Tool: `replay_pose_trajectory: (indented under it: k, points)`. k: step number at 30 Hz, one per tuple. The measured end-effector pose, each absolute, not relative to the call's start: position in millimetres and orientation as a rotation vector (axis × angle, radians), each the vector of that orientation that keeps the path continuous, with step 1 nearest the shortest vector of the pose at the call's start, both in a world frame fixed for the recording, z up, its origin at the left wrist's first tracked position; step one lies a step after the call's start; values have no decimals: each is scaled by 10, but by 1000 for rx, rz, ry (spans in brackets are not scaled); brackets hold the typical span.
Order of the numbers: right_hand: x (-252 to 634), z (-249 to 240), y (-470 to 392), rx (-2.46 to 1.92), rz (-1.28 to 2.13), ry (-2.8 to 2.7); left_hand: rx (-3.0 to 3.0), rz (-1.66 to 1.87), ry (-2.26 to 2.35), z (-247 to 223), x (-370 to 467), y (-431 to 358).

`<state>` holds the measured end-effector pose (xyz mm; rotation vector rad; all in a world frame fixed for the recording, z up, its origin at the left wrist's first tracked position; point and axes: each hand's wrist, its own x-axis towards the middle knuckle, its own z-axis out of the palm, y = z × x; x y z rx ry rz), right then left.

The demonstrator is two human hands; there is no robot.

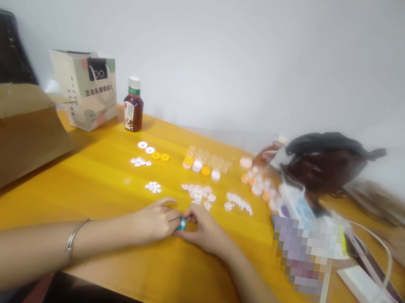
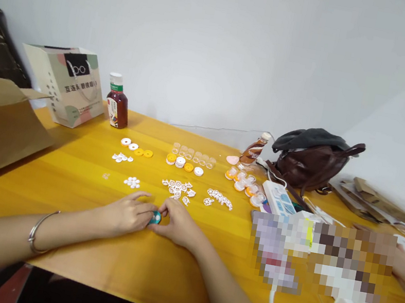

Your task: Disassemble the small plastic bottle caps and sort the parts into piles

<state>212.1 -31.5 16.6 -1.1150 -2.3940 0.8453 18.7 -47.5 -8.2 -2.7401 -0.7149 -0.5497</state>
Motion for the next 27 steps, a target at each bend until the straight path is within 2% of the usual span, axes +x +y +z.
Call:
replay_pose_trajectory:
  k: [5,11,18,27]
  points:
    - [2125,169,-316,-1119,854,-2388,-2722,-526,-722,-33,204,-507]
    - [2135,177,-309,-1144,902,-2386,-2746,-639,-991,133,-21,-307]
    - [2142,197,-315,-1144,924,-2376,-2635,-456,-1222,254,-387,14]
    - [2147,191,-312,-1136,927,-2375,-2595,-403,-1202,225,-343,-28]
